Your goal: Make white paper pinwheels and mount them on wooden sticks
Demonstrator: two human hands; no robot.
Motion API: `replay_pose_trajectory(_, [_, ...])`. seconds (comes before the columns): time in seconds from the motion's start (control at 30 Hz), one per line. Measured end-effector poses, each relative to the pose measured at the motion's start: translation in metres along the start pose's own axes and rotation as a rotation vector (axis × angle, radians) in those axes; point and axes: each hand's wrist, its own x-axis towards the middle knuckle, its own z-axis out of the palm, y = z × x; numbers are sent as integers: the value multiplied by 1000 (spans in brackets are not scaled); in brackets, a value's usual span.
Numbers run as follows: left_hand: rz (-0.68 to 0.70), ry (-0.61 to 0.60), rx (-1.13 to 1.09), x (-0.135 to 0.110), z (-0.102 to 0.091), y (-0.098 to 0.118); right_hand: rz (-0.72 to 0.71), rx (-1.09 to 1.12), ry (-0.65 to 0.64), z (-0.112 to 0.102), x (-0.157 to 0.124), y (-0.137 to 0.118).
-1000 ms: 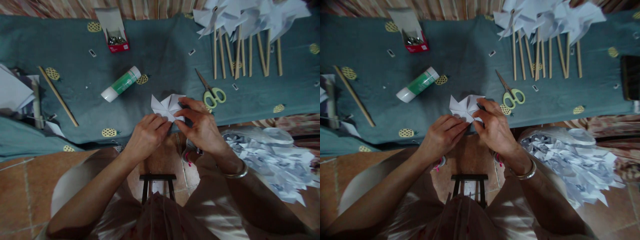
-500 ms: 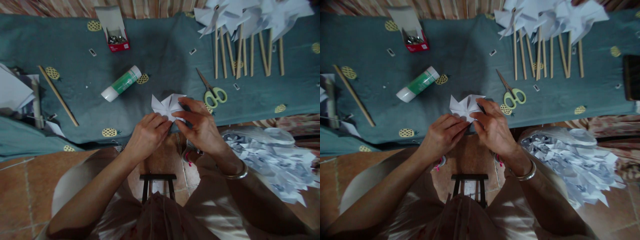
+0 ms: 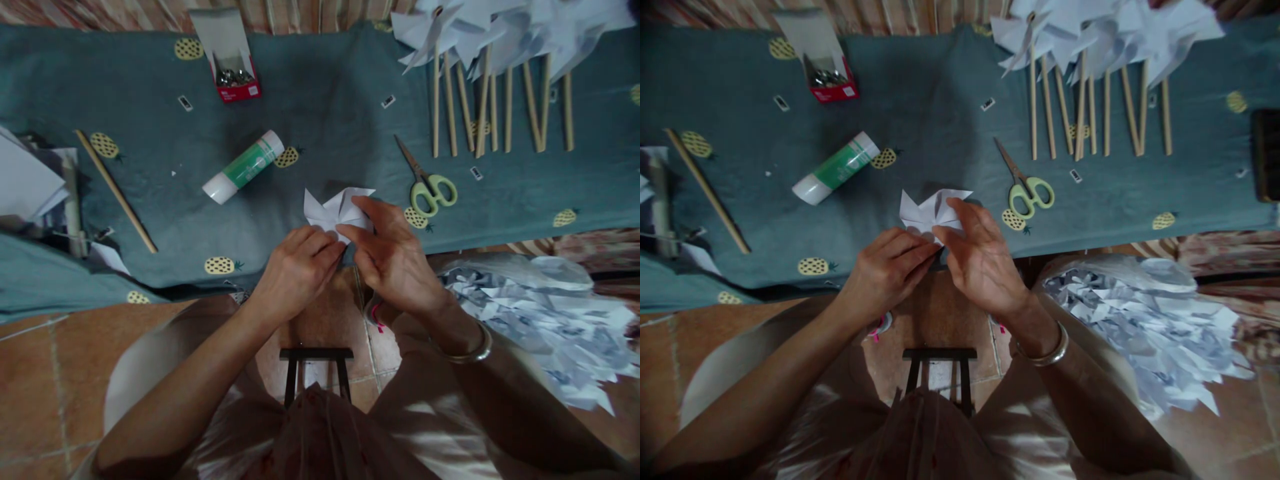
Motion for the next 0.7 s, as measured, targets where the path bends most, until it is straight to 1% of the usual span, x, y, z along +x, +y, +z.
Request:
replay_pose_trajectory(0.1, [-3,-9,0,0,0,0,22,-1,-24,1,0,-2])
replay_pose_trajectory(0.27, [-19,-32,3,1,-1,0,23,25,11,8,-2,0])
replay_pose_trajectory(0.5, [-9,-16,7,0,0,0,17,4,31,16,-3,0])
replay_pose_trajectory(0.63, [-13,-21,20,0,0,0,40,22,44,16,-2,-3])
replay_pose_trajectory(0.7, [-11,-19,32,1,-1,1,54,67,42,13,-2,-3])
